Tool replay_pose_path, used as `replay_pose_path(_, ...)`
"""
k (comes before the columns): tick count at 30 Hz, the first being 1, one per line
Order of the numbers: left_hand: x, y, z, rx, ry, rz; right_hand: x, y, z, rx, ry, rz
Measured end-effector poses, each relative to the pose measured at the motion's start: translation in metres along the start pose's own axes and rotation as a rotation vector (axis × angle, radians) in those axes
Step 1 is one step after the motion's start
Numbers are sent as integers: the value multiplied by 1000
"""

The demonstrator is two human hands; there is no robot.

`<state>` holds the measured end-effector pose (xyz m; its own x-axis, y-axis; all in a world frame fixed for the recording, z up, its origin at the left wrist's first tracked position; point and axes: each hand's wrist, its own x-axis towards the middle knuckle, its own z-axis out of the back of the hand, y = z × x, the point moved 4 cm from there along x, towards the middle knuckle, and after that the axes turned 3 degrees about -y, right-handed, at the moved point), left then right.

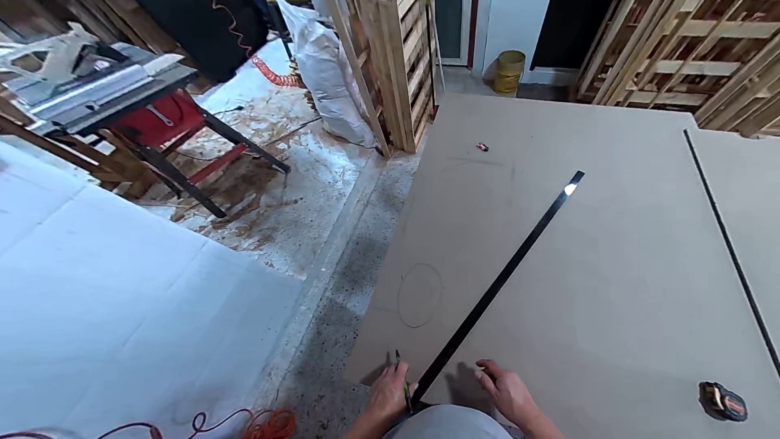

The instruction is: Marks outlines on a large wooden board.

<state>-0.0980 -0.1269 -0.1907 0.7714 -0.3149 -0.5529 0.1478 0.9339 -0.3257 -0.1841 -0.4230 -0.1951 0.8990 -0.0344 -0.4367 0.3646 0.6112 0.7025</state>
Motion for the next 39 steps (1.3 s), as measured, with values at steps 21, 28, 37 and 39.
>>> replay_pose_path(21, 12, -8, -11, 103, 87, -95, 12, -10, 10, -75, -39, -74)
replay_pose_path(28, -6, 38, -9, -6, -117, 167, 17, -16, 17, -114, -59, -43)
replay_pose_path(37, -14, 53, -8, -14, -156, 269, 26, -14, 16, -124, -19, -23)
replay_pose_path(39, -10, 42, -9, -10, -174, 258, 26, -13, 14, -128, -11, -19)
